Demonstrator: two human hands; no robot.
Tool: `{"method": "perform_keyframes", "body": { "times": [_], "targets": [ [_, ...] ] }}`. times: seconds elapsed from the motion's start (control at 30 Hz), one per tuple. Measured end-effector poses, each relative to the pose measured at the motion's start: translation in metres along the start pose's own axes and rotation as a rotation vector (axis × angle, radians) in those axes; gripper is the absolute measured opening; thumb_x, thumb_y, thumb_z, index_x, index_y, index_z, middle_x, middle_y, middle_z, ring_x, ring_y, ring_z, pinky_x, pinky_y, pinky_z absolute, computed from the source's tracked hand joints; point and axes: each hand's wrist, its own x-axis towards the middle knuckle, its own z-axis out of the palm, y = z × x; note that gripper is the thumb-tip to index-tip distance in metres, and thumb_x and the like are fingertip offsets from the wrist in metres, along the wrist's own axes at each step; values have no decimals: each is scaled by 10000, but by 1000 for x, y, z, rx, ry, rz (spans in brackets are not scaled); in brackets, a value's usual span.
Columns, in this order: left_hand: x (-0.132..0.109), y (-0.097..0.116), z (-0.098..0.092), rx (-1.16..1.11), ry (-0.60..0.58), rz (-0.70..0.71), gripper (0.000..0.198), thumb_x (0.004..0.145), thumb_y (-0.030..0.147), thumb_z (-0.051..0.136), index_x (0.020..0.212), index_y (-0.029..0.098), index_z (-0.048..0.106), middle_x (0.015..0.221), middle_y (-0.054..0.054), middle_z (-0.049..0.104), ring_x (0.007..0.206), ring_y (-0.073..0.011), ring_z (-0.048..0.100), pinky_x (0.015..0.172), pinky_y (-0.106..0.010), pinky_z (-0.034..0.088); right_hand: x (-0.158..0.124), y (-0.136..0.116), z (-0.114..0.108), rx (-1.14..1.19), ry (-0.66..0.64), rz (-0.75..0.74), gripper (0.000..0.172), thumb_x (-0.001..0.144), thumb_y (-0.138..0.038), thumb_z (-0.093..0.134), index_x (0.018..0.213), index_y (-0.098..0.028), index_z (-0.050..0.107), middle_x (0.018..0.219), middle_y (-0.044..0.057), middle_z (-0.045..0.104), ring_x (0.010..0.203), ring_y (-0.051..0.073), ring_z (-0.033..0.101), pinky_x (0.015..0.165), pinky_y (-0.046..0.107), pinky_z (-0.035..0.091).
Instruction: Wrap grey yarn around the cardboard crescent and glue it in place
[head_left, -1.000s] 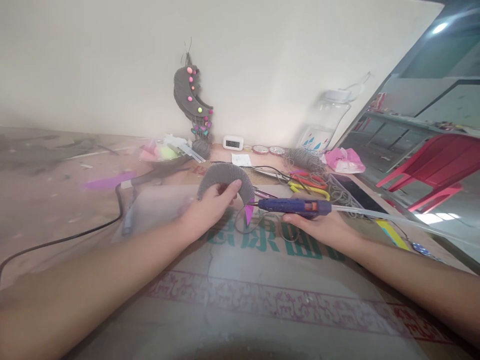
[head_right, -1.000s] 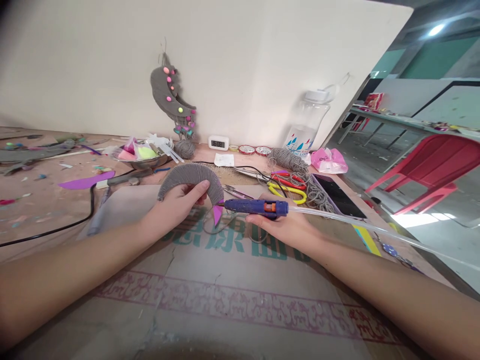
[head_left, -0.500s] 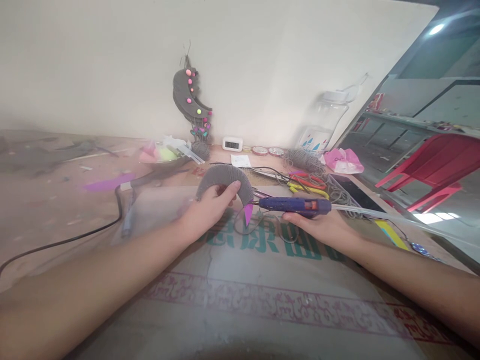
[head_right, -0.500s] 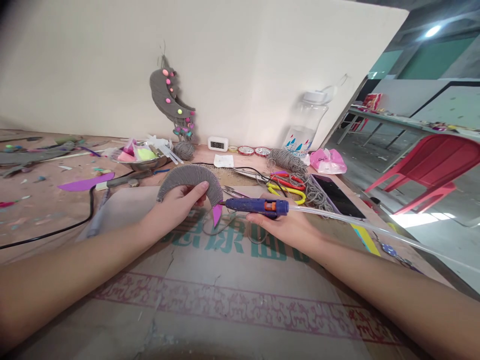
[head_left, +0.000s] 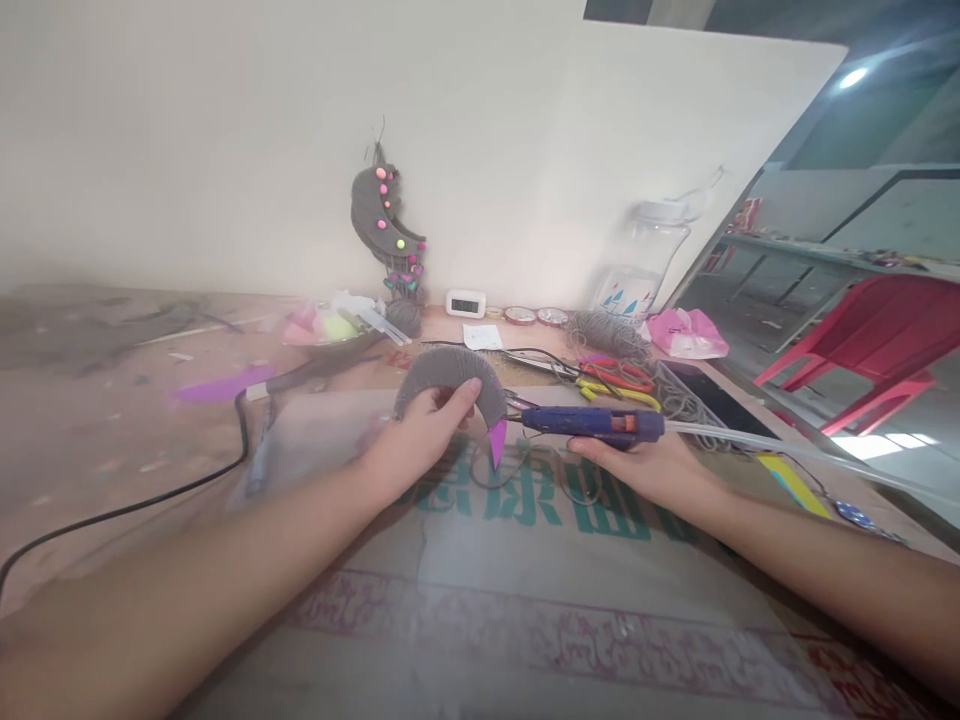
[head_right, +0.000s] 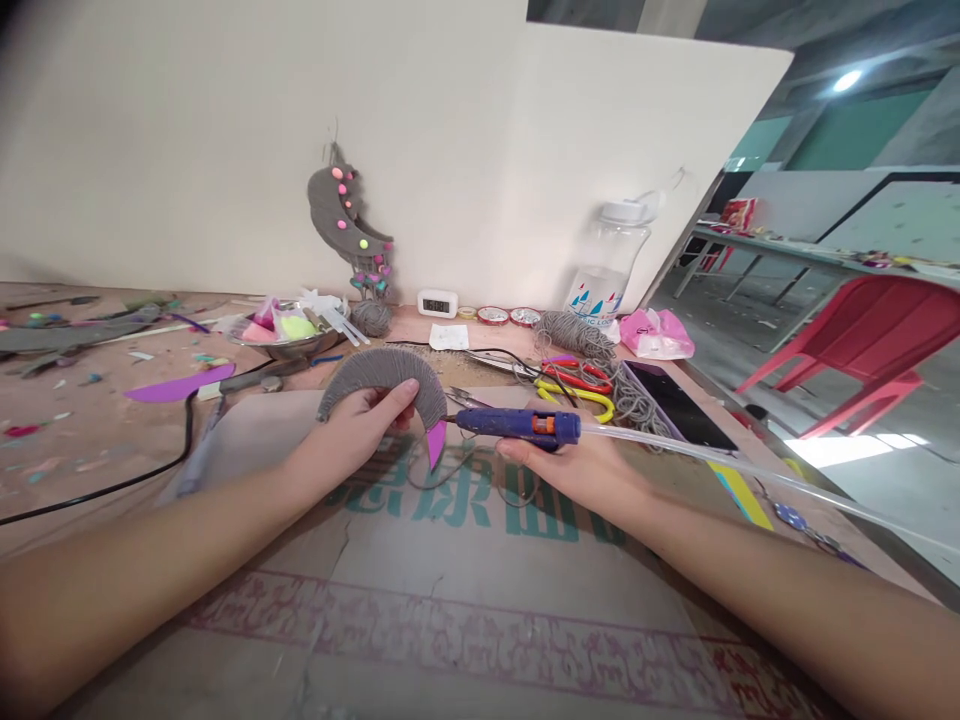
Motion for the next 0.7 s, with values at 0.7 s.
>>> {"method": "perform_keyframes", "body": {
  "times": [0.7],
  "targets": [
    [1, 1, 4, -16, -62, -26, 605, 779, 771, 368, 785, 222, 623, 747, -18, 674, 691, -203, 611, 641, -292, 403, 21, -20, -33, 199, 27, -62, 479, 912, -587, 418, 775, -200, 665, 618, 4, 503, 599, 147, 501, 561, 266, 403]
  ]
}}
